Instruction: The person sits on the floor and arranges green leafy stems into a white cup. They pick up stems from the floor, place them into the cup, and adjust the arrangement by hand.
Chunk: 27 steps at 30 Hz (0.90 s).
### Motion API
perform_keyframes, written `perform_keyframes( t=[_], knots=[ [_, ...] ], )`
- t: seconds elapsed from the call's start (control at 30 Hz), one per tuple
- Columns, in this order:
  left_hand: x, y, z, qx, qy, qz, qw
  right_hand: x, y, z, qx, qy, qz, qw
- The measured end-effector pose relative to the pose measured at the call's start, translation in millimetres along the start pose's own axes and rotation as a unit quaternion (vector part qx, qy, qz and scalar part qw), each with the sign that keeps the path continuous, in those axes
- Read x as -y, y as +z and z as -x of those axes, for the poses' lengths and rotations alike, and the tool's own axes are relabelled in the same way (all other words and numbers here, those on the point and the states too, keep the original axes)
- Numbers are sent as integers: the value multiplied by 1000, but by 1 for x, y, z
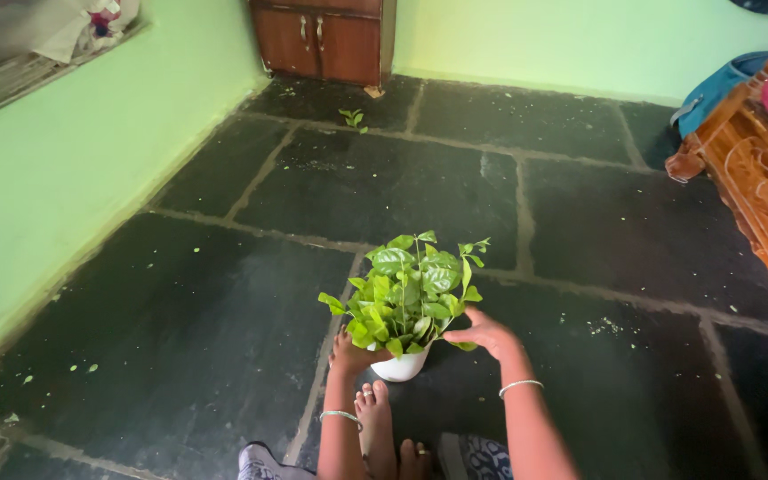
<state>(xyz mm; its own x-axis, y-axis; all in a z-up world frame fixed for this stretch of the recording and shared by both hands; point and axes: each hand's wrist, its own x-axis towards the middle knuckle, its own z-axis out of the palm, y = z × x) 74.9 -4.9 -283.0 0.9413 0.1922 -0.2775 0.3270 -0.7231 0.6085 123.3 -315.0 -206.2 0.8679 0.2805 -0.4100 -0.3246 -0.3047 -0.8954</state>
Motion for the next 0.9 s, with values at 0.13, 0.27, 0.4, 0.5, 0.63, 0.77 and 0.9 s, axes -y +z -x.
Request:
perform_keyframes(
  t=[0.13,0.27,0.4,0.5,0.63,0.77,0.9],
  knots=[
    [6,14,-29,-54,180,-80,979,5,29,-6,36,-67,-23,997],
    [-11,13,-47,16,209,-153,966,19,53,-16,-53,-184,194,962],
    [-39,16,-35,31,163,-48,985,25,72,-20,-47,-285,268,919],
    [-63,11,-14,37,154,-8,987,-1,80,-39,-29,-267,201,942],
    [-94,1,17,44,168,-4,985,-41,71,-77,-3,-246,43,968],
    [-125,-15,45,12,208,-8,978,-58,47,-91,45,-148,-294,943],
    [-144,-40,63,-19,265,94,959,-52,35,-89,13,-318,-270,909]
  ],
)
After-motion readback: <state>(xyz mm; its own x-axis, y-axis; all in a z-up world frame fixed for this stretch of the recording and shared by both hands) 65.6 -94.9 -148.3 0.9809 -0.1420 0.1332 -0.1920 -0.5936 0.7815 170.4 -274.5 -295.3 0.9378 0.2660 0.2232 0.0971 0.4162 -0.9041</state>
